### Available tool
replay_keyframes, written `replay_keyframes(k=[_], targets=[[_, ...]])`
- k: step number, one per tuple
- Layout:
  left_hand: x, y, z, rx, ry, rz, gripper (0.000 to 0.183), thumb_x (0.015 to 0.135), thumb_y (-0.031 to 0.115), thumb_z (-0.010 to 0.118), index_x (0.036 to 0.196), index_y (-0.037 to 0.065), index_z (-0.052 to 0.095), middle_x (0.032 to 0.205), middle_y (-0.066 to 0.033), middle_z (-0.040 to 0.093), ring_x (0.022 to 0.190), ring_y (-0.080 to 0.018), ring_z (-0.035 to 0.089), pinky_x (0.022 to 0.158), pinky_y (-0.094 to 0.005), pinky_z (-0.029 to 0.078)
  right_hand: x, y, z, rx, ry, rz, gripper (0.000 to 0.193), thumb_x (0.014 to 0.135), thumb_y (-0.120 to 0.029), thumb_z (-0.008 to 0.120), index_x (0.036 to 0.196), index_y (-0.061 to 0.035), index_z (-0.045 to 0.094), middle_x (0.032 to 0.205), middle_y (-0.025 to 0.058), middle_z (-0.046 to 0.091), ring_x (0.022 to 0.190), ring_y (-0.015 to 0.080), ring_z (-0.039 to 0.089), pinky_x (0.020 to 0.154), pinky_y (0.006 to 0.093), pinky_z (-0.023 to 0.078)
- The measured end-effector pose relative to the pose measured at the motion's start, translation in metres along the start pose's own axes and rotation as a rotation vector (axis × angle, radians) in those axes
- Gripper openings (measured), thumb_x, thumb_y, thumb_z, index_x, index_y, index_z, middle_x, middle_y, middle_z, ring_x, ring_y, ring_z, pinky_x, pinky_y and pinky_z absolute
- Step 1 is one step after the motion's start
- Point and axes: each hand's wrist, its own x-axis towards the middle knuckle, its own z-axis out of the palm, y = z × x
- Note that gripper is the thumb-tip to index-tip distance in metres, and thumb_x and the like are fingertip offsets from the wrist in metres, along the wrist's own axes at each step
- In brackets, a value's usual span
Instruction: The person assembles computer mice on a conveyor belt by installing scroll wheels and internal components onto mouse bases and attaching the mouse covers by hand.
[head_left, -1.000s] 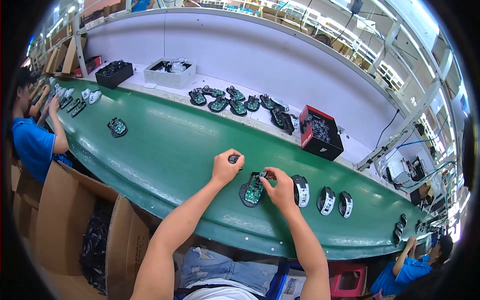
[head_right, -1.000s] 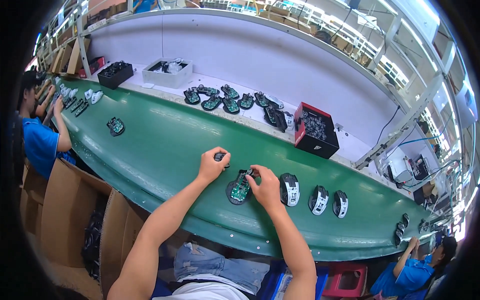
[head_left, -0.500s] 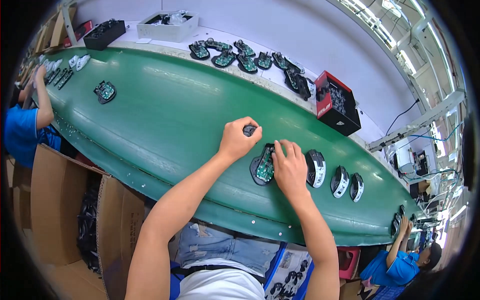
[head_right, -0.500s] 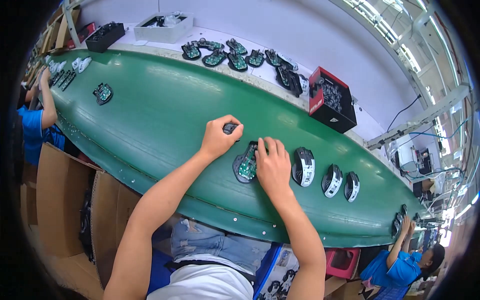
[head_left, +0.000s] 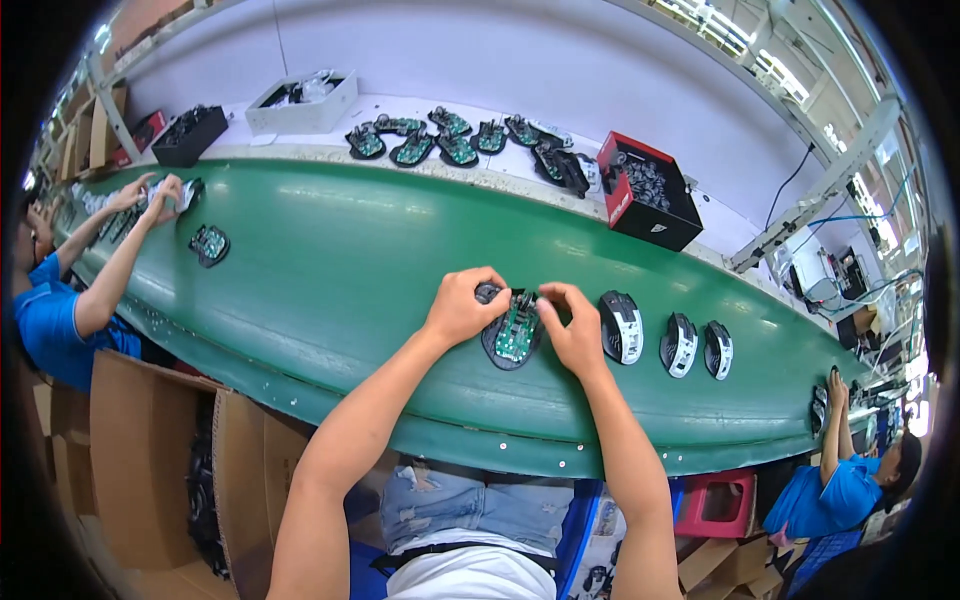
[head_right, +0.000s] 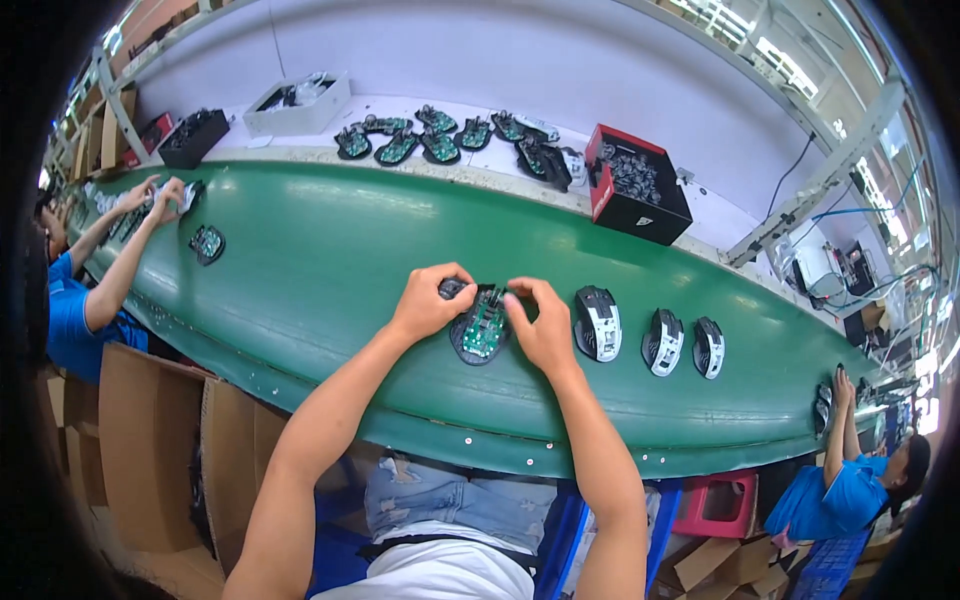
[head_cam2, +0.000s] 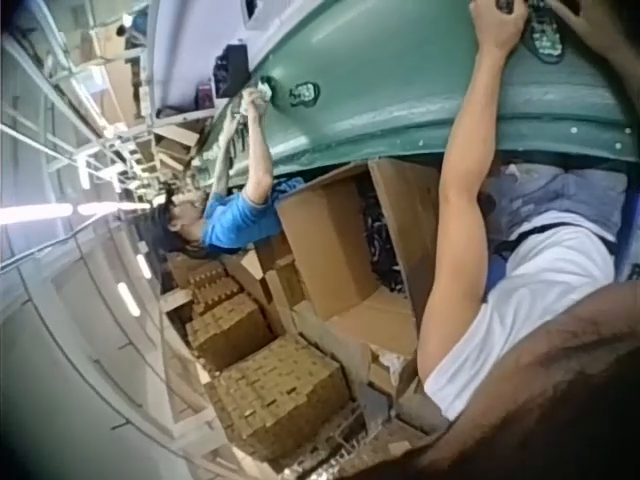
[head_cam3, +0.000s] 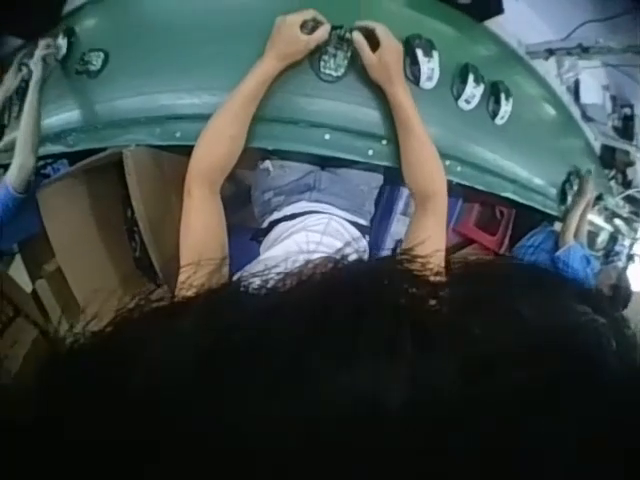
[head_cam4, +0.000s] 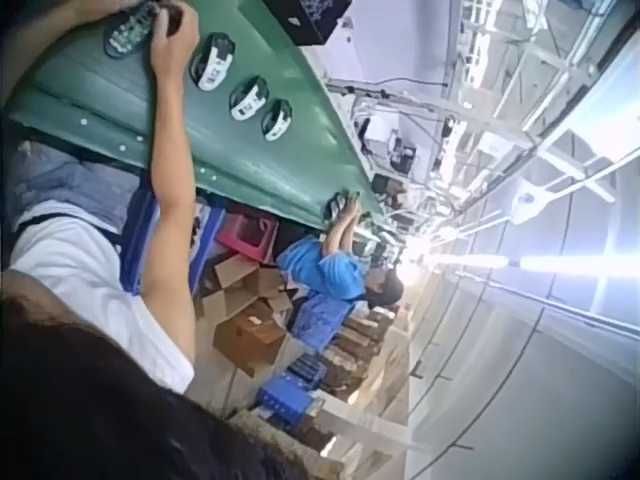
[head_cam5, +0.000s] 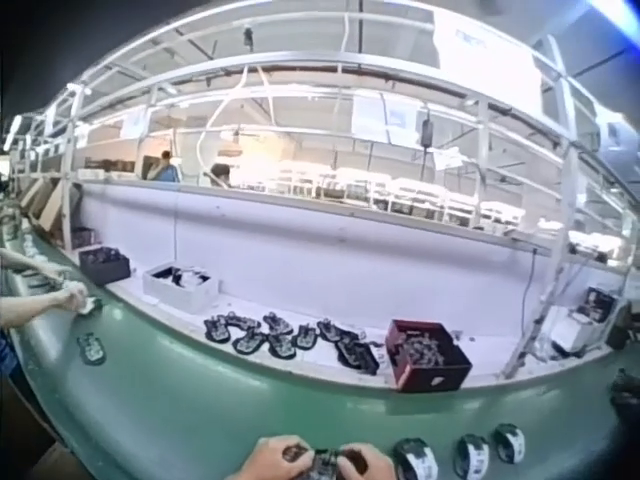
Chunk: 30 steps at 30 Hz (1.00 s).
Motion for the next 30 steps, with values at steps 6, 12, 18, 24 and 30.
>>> replay_keyframes(k=[6,12,18,24,30], targets=[[0.001,0.002,0.003,-0.085,-0.09,-0.17,0.019,0.082,0.019,0.072,0.086,0.0,0.07,0.069,-0.0106,0.068,0.059,-0.0162,0.065,0.058,-0.031,0.053,0.0,-0.001,-0.001,-0.091,-0.027,-0.085,0.023,0.083,-0.011,0.073,0.103,-0.0026,0.066,0.101,0.0124,0.067,0.096,0.0303,0.065,0.085,0.0385,0.051],[0.001,0.008,0.0,-0.151,-0.165,-0.255,0.017,0.086,0.016,0.071,0.088,-0.001,0.071,0.067,-0.0051,0.067,0.053,-0.0085,0.06,0.049,-0.0265,0.049,-0.001,0.001,0.003,-0.162,0.019,-0.088,0.023,0.081,-0.007,0.074,0.103,-0.0019,0.067,0.101,0.0119,0.067,0.094,0.0268,0.067,0.084,0.0357,0.053],[0.003,0.008,0.001,-0.153,-0.201,-0.278,0.017,0.086,0.016,0.071,0.088,-0.001,0.071,0.067,-0.0031,0.066,0.053,-0.0073,0.059,0.049,-0.0252,0.048,-0.002,0.006,0.002,-0.183,0.028,-0.114,0.02,0.083,-0.012,0.073,0.099,-0.0027,0.069,0.103,0.011,0.066,0.098,0.0298,0.064,0.087,0.0391,0.05],[0.002,0.008,0.007,-0.147,-0.231,-0.254,0.017,0.086,0.016,0.071,0.089,-0.001,0.071,0.071,-0.0024,0.066,0.059,-0.006,0.059,0.052,-0.0242,0.049,-0.008,0.009,-0.001,-0.252,0.053,-0.115,0.023,0.083,-0.014,0.072,0.104,-0.0049,0.068,0.104,0.0096,0.065,0.099,0.0309,0.062,0.086,0.0418,0.049],[-0.004,-0.003,0.001,-0.074,-0.181,-0.131,0.017,0.084,0.017,0.072,0.087,0.001,0.072,0.073,-0.0036,0.068,0.063,-0.0077,0.061,0.059,-0.025,0.05,0.006,-0.003,-0.049,-0.216,0.002,-0.152,0.027,0.085,-0.016,0.071,0.109,-0.0049,0.065,0.112,0.0152,0.065,0.109,0.0348,0.06,0.096,0.0426,0.047]])
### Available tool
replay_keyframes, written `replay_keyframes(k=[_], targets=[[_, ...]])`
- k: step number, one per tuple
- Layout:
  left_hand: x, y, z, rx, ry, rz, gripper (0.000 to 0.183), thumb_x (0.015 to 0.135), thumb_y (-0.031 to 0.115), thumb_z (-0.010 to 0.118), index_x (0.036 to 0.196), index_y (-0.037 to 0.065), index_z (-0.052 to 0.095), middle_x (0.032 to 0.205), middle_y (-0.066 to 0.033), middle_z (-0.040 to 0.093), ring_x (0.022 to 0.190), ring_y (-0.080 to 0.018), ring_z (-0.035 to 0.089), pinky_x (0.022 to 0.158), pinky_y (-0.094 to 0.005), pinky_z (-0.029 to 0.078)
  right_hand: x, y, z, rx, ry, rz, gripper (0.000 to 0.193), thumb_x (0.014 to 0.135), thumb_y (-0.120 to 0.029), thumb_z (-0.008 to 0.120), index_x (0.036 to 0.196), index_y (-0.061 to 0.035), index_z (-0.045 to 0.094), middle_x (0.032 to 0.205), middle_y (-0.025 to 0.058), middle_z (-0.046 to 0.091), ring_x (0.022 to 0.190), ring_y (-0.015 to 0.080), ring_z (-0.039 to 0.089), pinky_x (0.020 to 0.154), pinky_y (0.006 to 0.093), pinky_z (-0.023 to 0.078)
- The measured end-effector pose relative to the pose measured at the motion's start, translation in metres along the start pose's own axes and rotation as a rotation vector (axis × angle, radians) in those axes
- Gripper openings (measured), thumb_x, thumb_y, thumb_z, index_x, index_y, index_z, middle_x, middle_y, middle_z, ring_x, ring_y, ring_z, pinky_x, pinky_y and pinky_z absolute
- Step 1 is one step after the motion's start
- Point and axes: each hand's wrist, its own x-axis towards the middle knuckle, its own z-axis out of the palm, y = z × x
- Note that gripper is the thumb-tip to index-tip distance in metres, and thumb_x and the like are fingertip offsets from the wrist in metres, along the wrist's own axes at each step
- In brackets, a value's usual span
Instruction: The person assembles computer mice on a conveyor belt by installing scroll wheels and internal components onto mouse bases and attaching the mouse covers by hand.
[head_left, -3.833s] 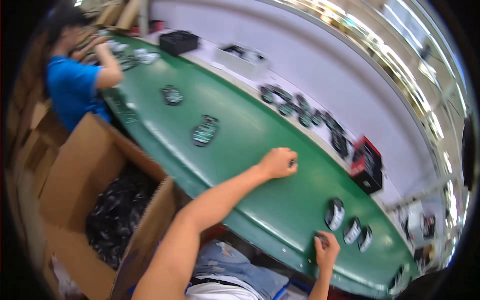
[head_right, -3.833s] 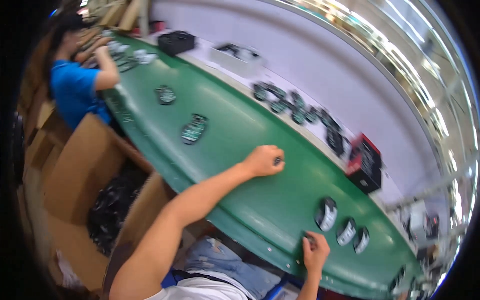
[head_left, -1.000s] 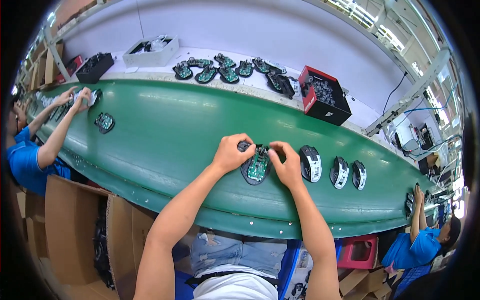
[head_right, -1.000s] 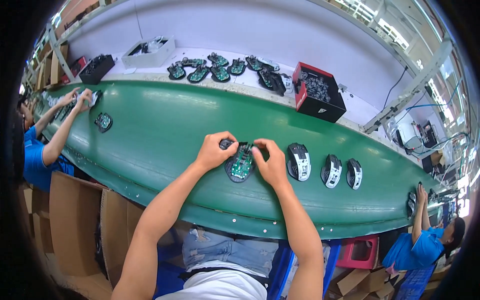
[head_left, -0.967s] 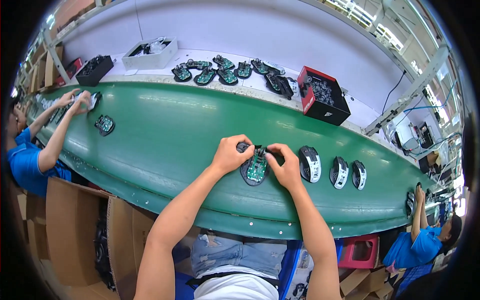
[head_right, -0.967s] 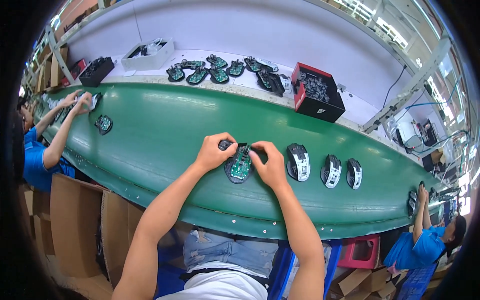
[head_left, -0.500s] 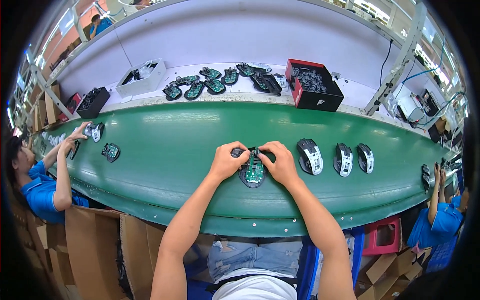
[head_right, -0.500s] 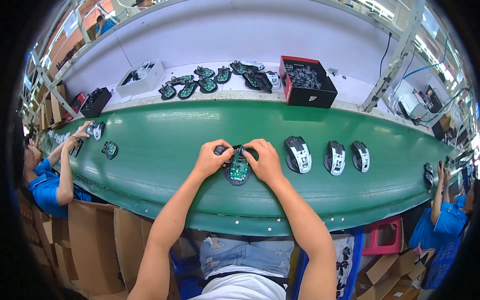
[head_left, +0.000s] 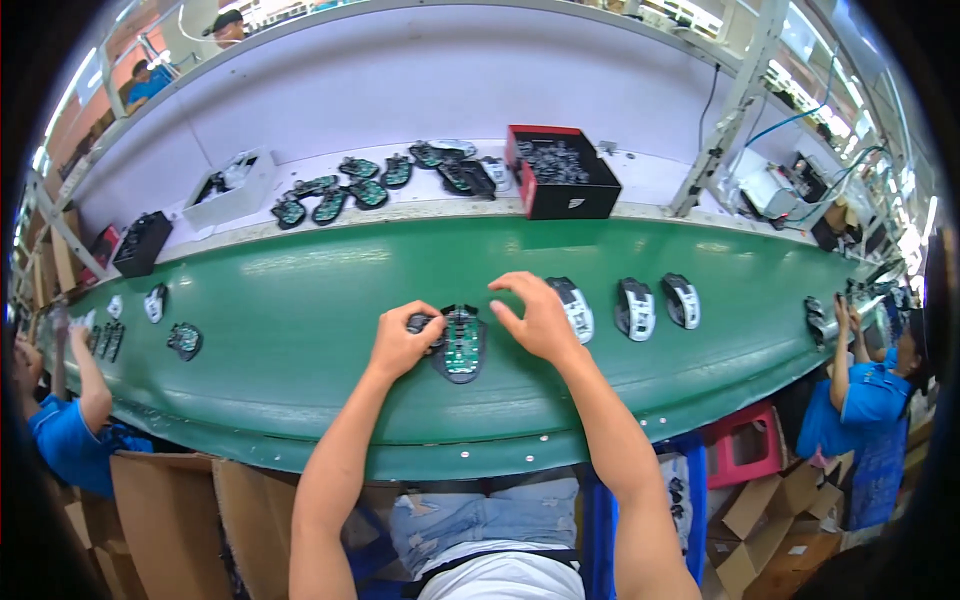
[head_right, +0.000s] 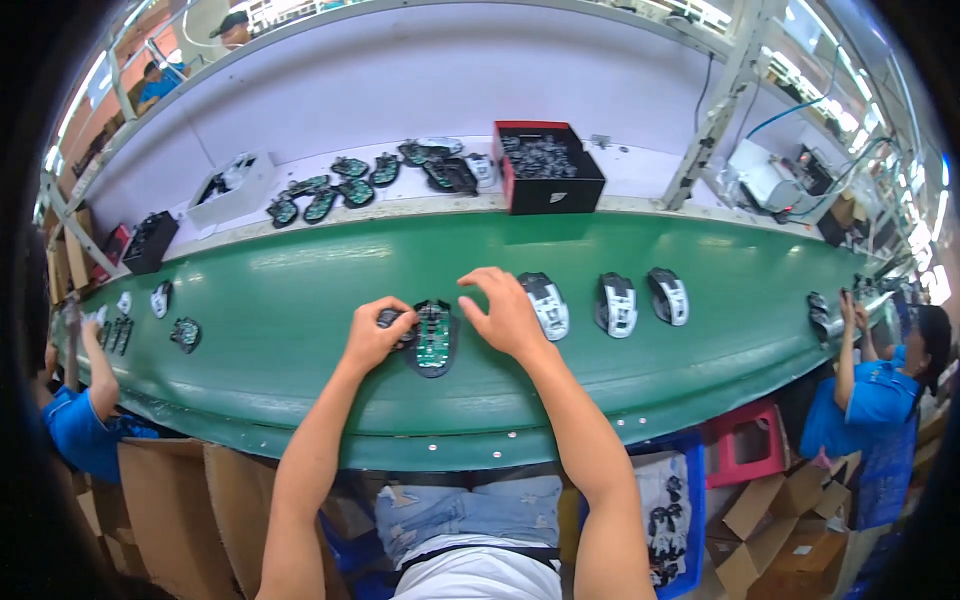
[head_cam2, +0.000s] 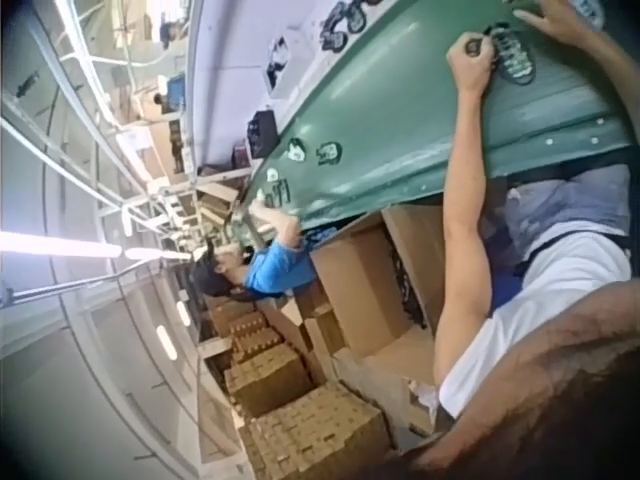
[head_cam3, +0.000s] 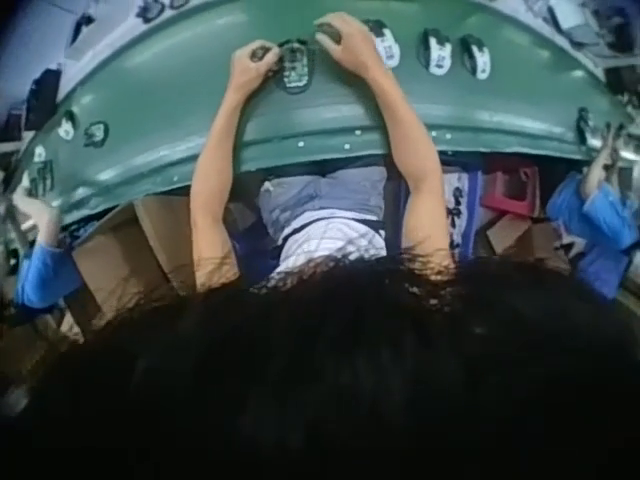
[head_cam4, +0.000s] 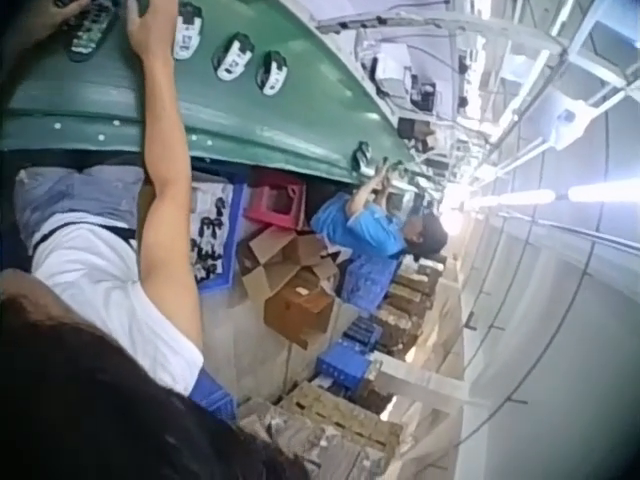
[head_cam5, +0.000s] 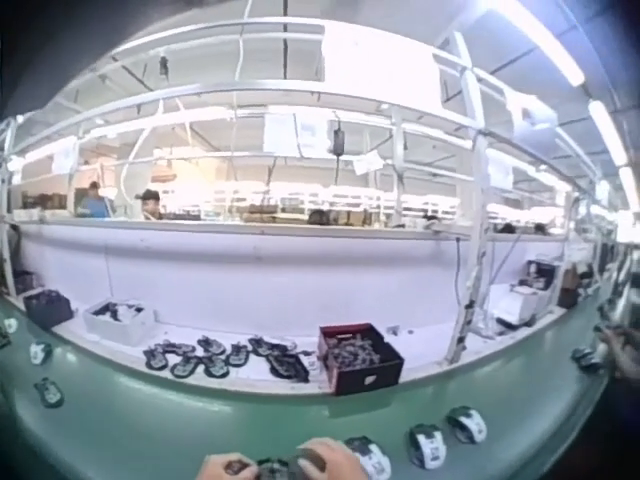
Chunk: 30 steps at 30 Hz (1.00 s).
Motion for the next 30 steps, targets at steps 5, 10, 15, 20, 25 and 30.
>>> replay_keyframes(k=[5,10,15,20,25,30], targets=[[-0.007,0.013,0.004,-0.007,-0.06,0.036,0.019,0.081,0.019,0.073,0.086,0.001,0.072,0.069,-0.0072,0.068,0.061,-0.0128,0.063,0.059,-0.0295,0.051,-0.039,0.05,-0.093,-0.491,0.282,0.186,0.037,0.081,-0.017,0.072,0.116,-0.006,0.065,0.124,0.0161,0.06,0.117,0.0361,0.053,0.101,0.0453,0.043],[-0.01,0.025,0.015,0.002,-0.169,0.025,0.022,0.078,0.021,0.074,0.086,0.001,0.071,0.07,-0.0115,0.068,0.062,-0.0172,0.065,0.062,-0.0305,0.052,-0.103,0.112,-0.134,-0.351,0.173,0.456,0.065,0.082,-0.034,0.075,0.135,-0.0028,0.054,0.132,0.0222,0.055,0.124,0.0397,0.049,0.106,0.0476,0.038],[-0.016,0.025,0.021,-0.028,-0.164,0.118,0.021,0.077,0.02,0.073,0.085,0.001,0.071,0.072,-0.0133,0.068,0.063,-0.0224,0.065,0.064,-0.033,0.052,-0.099,0.097,-0.129,-0.534,0.123,0.416,0.063,0.085,-0.028,0.073,0.138,-0.0014,0.051,0.131,0.021,0.058,0.123,0.0377,0.053,0.107,0.0436,0.04],[-0.017,0.025,0.022,-0.071,-0.104,0.129,0.019,0.078,0.018,0.072,0.085,0.001,0.07,0.071,-0.0133,0.068,0.063,-0.0227,0.066,0.064,-0.0333,0.052,-0.095,0.147,-0.18,-0.714,0.375,0.36,0.054,0.088,-0.028,0.069,0.135,-0.0063,0.055,0.135,0.0218,0.054,0.122,0.0403,0.052,0.107,0.0458,0.04],[-0.017,0.02,0.017,-0.059,-0.032,0.12,0.018,0.078,0.018,0.071,0.083,0.0,0.07,0.07,-0.0123,0.068,0.063,-0.0196,0.066,0.063,-0.0325,0.052,-0.111,0.171,-0.193,-0.679,0.183,0.498,0.052,0.089,-0.029,0.067,0.139,-0.0186,0.055,0.133,0.0225,0.053,0.119,0.0419,0.054,0.102,0.0486,0.044],[-0.01,0.014,0.015,-0.054,0.052,0.18,0.017,0.079,0.017,0.07,0.083,0.0,0.069,0.07,-0.0108,0.068,0.062,-0.0199,0.067,0.063,-0.033,0.053,-0.097,0.133,-0.188,-0.341,0.368,0.488,0.042,0.097,-0.024,0.058,0.134,-0.0048,0.058,0.127,0.018,0.06,0.115,0.0299,0.058,0.101,0.0381,0.045]])
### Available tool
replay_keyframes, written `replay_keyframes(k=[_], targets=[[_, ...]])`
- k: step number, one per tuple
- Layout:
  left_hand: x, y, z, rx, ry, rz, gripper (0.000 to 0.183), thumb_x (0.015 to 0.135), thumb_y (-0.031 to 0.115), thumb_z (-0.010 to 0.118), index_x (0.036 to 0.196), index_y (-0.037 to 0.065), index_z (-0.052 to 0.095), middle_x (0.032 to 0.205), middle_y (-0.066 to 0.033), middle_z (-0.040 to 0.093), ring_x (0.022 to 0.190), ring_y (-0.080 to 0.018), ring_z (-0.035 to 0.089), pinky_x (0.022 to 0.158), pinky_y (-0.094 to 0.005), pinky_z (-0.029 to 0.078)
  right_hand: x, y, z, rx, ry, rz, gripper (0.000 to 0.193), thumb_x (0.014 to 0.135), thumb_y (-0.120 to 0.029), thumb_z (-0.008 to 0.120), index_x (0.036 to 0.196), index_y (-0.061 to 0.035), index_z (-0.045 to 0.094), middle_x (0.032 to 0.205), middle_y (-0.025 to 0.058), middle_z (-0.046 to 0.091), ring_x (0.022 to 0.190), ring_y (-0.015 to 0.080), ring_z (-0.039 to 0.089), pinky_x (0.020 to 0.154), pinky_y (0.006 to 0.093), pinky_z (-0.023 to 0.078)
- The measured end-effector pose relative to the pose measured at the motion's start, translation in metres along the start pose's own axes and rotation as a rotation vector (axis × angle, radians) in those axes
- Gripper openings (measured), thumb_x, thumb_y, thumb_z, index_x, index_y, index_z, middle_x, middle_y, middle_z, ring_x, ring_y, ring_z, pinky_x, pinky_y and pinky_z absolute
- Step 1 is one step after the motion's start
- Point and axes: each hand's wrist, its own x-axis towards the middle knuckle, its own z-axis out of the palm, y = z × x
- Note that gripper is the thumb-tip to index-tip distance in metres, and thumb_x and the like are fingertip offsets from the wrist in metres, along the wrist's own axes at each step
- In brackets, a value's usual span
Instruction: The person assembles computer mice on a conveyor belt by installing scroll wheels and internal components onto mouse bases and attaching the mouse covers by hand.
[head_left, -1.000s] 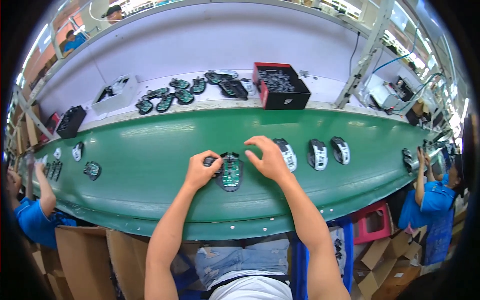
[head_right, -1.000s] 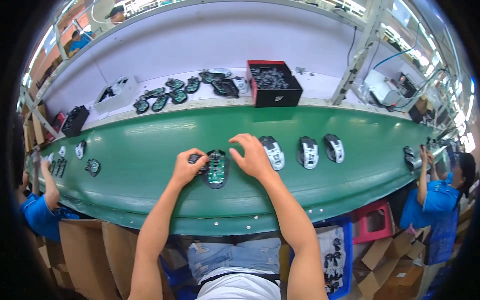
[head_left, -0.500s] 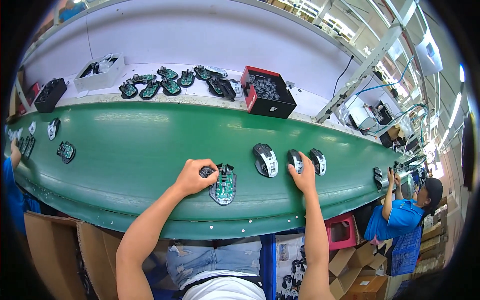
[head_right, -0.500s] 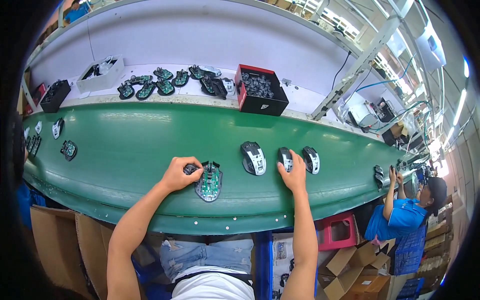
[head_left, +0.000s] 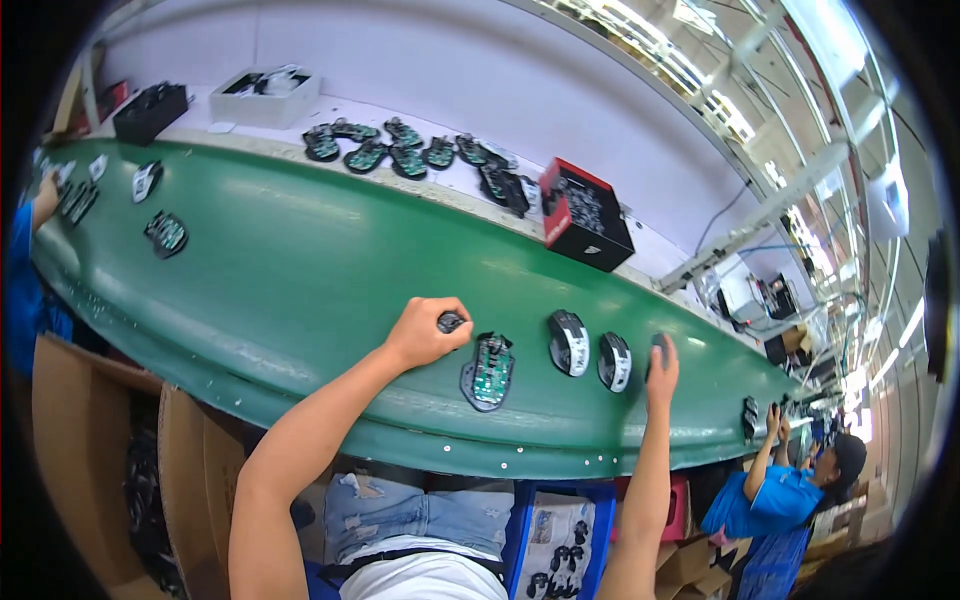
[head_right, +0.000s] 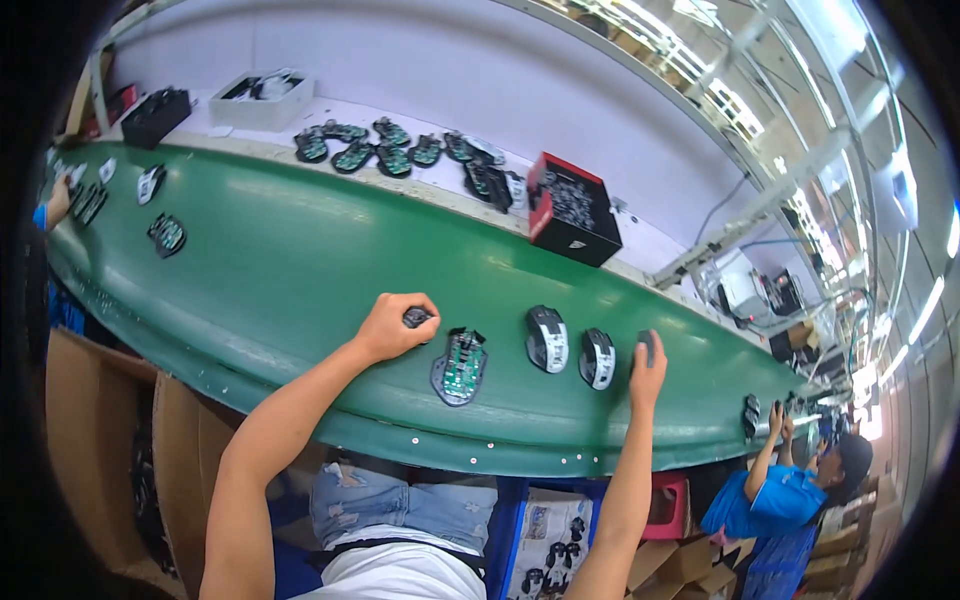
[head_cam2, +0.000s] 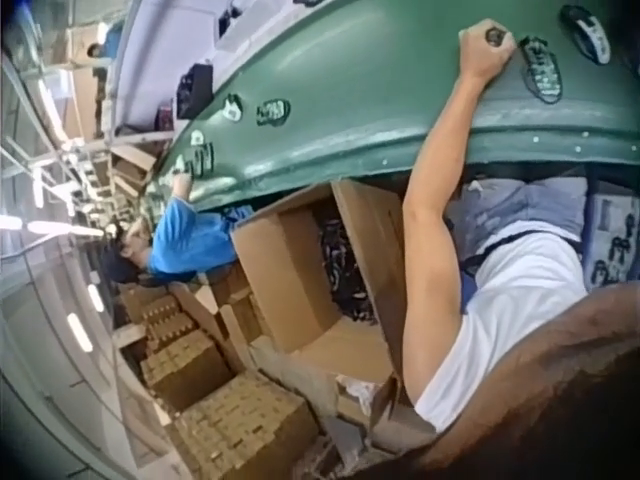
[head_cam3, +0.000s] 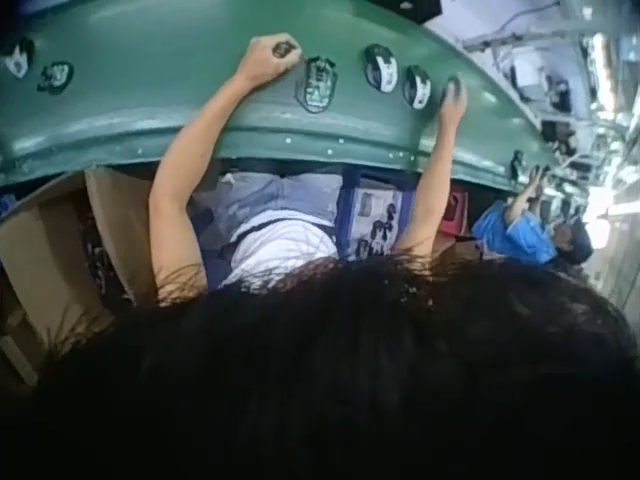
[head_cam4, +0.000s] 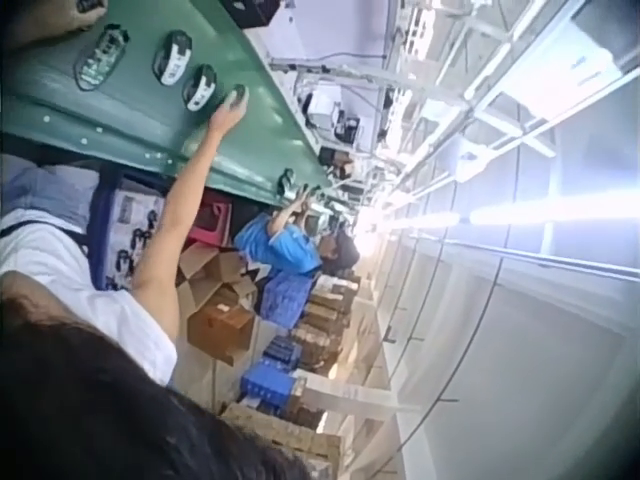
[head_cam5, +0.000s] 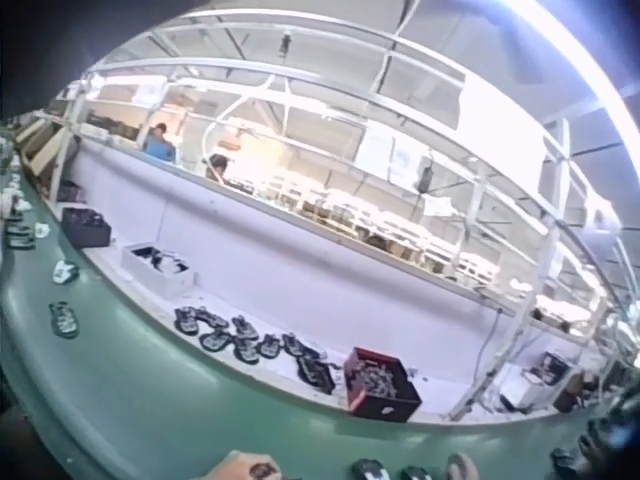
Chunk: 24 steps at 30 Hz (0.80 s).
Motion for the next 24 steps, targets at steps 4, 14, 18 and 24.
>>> replay_keyframes(k=[4,14,18,24], targets=[[0.001,-0.002,-0.009,-0.014,0.05,-0.039,0.017,0.08,0.017,0.07,0.083,0.001,0.069,0.067,-0.0102,0.068,0.059,-0.0179,0.067,0.062,-0.0321,0.053,-0.048,-0.138,0.01,0.781,-0.035,0.117,0.044,0.1,-0.021,0.051,0.137,0.0027,0.053,0.132,0.013,0.059,0.118,0.0228,0.057,0.104,0.0335,0.042],[0.004,-0.006,-0.004,0.069,0.041,0.028,0.016,0.078,0.017,0.071,0.082,0.001,0.068,0.077,-0.0142,0.069,0.068,-0.0278,0.068,0.065,-0.0358,0.053,-0.131,-0.25,0.084,-0.2,-0.311,-0.305,0.047,0.087,-0.026,0.066,0.132,-0.0113,0.058,0.118,0.0192,0.052,0.1,0.0378,0.057,0.085,0.0486,0.047],[0.005,-0.004,-0.001,0.082,0.052,0.084,0.016,0.076,0.018,0.072,0.08,0.003,0.068,0.077,-0.0163,0.069,0.069,-0.0346,0.067,0.064,-0.0409,0.054,-0.133,-0.254,0.091,-0.296,-0.381,-0.221,0.053,0.087,-0.033,0.067,0.134,-0.0109,0.053,0.128,0.0211,0.047,0.108,0.042,0.055,0.086,0.0526,0.05],[0.003,-0.008,-0.001,0.093,0.066,0.117,0.015,0.077,0.018,0.071,0.079,0.003,0.067,0.077,-0.0154,0.069,0.071,-0.034,0.067,0.066,-0.0407,0.054,-0.136,-0.25,0.091,-0.296,-0.432,-0.224,0.076,0.084,-0.044,0.072,0.147,-0.0137,0.041,0.144,0.0205,0.039,0.122,0.0442,0.05,0.091,0.053,0.051]])
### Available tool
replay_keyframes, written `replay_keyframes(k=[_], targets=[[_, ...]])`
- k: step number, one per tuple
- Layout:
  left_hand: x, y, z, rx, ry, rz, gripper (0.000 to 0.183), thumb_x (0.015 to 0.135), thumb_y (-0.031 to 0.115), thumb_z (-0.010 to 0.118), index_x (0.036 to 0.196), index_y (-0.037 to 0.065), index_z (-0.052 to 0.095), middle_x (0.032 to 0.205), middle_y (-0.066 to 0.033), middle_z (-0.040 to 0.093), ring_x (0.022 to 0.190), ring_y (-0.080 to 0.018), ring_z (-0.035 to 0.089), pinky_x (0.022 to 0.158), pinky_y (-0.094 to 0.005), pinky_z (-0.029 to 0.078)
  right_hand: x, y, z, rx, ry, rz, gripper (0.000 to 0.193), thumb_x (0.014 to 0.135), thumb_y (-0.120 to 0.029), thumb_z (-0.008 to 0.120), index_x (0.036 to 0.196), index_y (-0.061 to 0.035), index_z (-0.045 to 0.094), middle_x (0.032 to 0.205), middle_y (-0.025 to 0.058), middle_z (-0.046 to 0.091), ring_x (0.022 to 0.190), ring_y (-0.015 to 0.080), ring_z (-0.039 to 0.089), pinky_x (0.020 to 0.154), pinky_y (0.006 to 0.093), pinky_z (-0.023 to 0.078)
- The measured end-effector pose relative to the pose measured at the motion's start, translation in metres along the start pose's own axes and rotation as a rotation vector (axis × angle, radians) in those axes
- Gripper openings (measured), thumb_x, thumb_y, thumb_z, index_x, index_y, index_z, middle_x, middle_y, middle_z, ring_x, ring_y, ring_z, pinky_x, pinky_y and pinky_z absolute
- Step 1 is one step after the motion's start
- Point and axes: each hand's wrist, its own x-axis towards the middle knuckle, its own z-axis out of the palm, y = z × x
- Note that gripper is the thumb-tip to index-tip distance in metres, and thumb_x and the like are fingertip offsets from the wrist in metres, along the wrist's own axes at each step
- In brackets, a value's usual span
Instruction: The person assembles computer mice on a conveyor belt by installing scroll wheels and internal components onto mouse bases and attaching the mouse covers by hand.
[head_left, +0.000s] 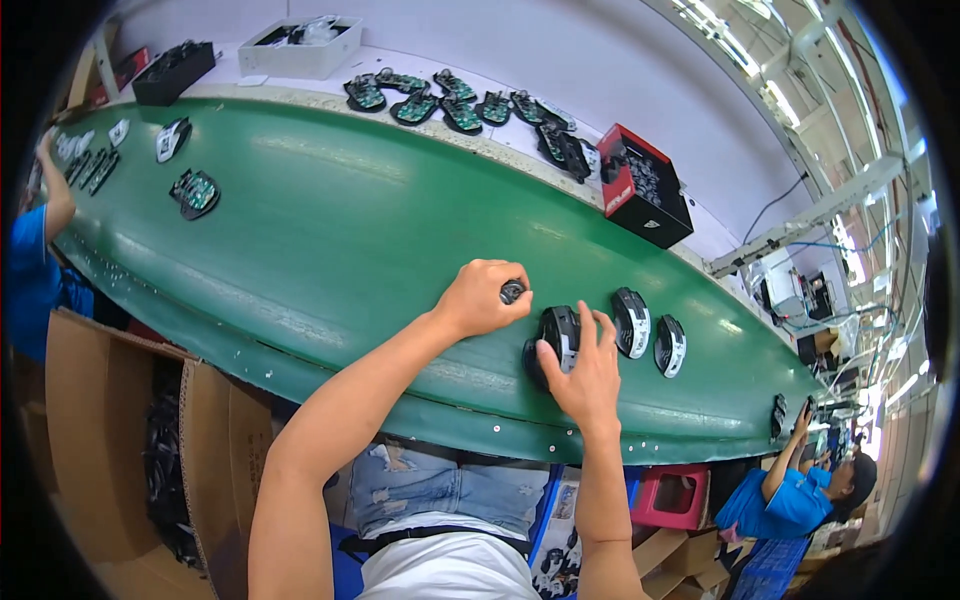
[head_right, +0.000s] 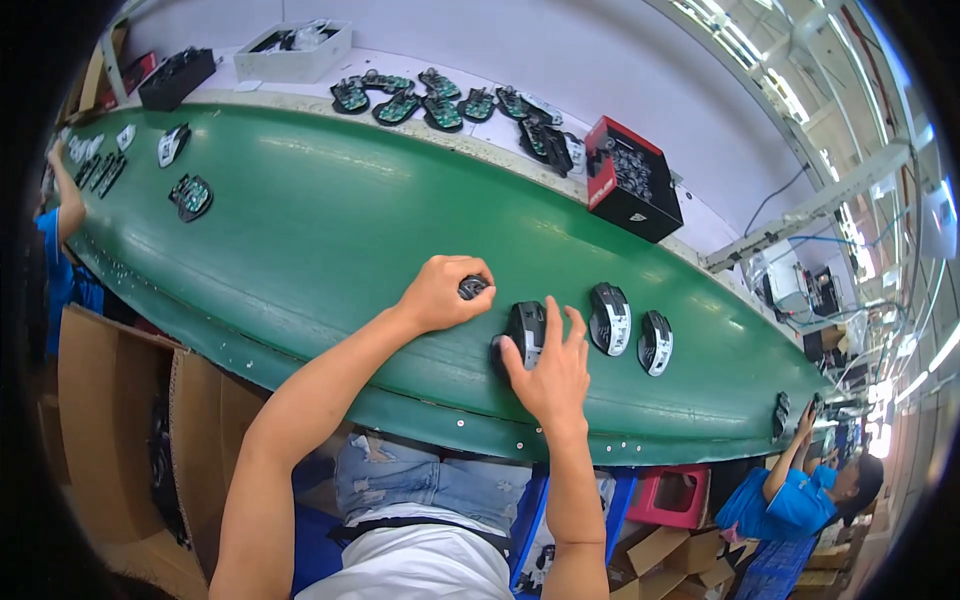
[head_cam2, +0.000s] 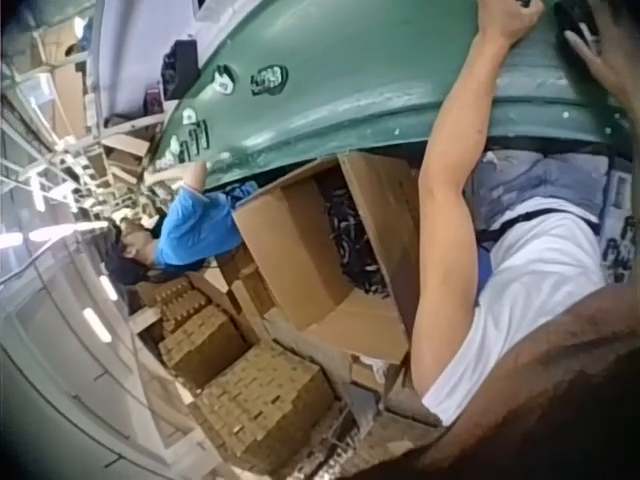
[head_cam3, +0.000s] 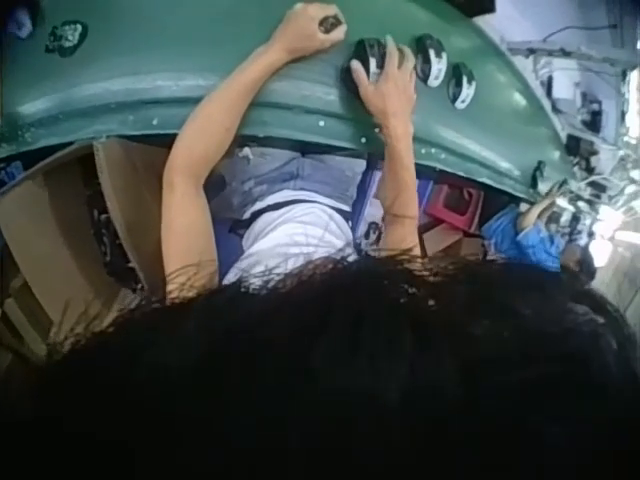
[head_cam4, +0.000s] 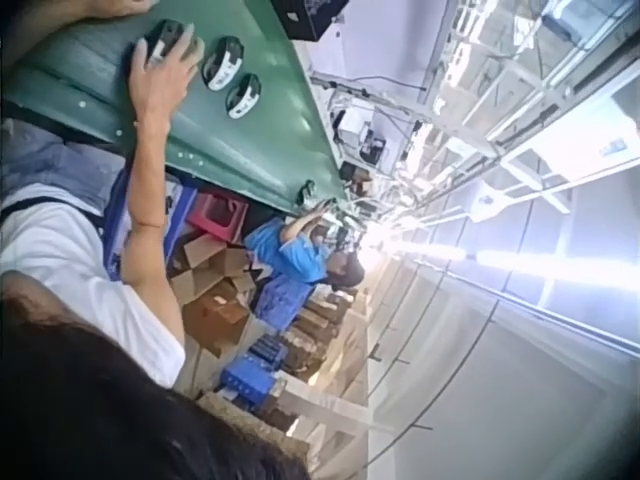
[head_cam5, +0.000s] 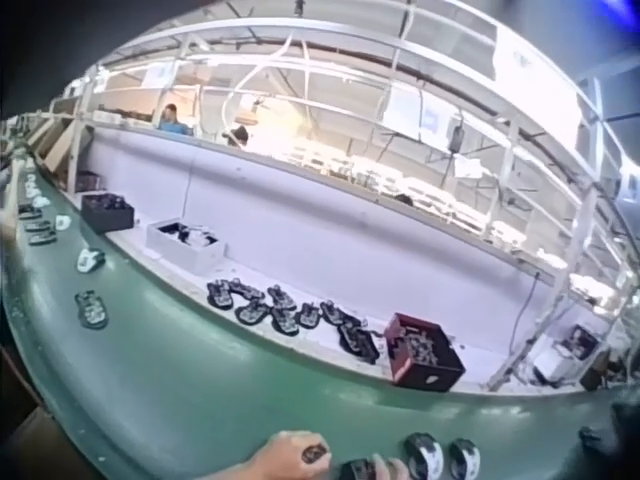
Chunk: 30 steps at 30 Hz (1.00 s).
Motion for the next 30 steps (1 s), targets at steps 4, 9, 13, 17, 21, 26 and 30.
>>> replay_keyframes(k=[4,9,13,17,21,26,30], targets=[[0.002,-0.003,0.0,0.017,0.01,0.026,0.014,0.077,0.017,0.07,0.078,0.004,0.067,0.076,-0.0142,0.068,0.07,-0.0328,0.068,0.065,-0.0401,0.054,0.003,0.004,-0.007,0.019,-0.091,0.037,0.077,0.084,-0.042,0.072,0.148,-0.0141,0.04,0.142,0.0207,0.043,0.121,0.0421,0.052,0.095,0.0504,0.049],[0.003,-0.006,-0.002,0.017,0.022,0.023,0.014,0.077,0.017,0.071,0.079,0.004,0.067,0.076,-0.0141,0.068,0.071,-0.0328,0.068,0.065,-0.0402,0.054,0.01,0.017,-0.005,0.11,-0.102,-0.084,0.075,0.08,-0.033,0.073,0.146,-0.0131,0.044,0.131,0.0217,0.05,0.116,0.0408,0.054,0.096,0.0473,0.048],[0.003,-0.01,0.0,0.02,0.017,0.037,0.013,0.077,0.016,0.071,0.079,0.004,0.066,0.075,-0.0138,0.068,0.07,-0.0325,0.067,0.065,-0.04,0.054,0.018,0.02,-0.009,0.18,-0.195,0.036,0.078,0.074,-0.029,0.074,0.145,-0.0126,0.046,0.122,0.0224,0.051,0.112,0.0397,0.056,0.095,0.0449,0.048],[0.002,-0.006,-0.001,0.011,0.018,0.027,0.013,0.077,0.016,0.071,0.079,0.004,0.066,0.075,-0.0136,0.068,0.069,-0.0321,0.067,0.065,-0.04,0.054,0.025,0.028,-0.016,0.185,-0.217,-0.012,0.076,0.072,-0.028,0.074,0.143,-0.0132,0.049,0.122,0.0235,0.05,0.11,0.04,0.057,0.094,0.045,0.049],[0.002,-0.005,-0.002,0.016,0.003,0.02,0.013,0.077,0.017,0.071,0.079,0.004,0.066,0.075,-0.0134,0.068,0.069,-0.0318,0.067,0.064,-0.0402,0.054,0.032,0.043,-0.028,0.11,-0.248,-0.1,0.074,0.071,-0.026,0.073,0.141,-0.015,0.052,0.122,0.0237,0.048,0.105,0.0413,0.059,0.092,0.0458,0.05],[0.001,-0.006,-0.002,0.026,0.006,0.026,0.013,0.077,0.016,0.071,0.078,0.004,0.066,0.075,-0.0135,0.068,0.068,-0.032,0.067,0.064,-0.0404,0.054,0.03,0.048,-0.026,0.173,-0.053,-0.098,0.067,0.079,-0.021,0.069,0.142,-0.0083,0.05,0.123,0.0203,0.049,0.109,0.0385,0.056,0.096,0.0441,0.047],[0.003,-0.004,-0.002,0.01,-0.013,0.005,0.014,0.077,0.018,0.07,0.078,0.004,0.066,0.075,-0.0144,0.068,0.071,-0.0338,0.067,0.066,-0.0416,0.055,0.012,0.027,-0.018,0.125,0.01,0.027,0.061,0.087,-0.026,0.063,0.143,-0.0068,0.045,0.126,0.0222,0.049,0.113,0.0418,0.054,0.098,0.0461,0.045]])
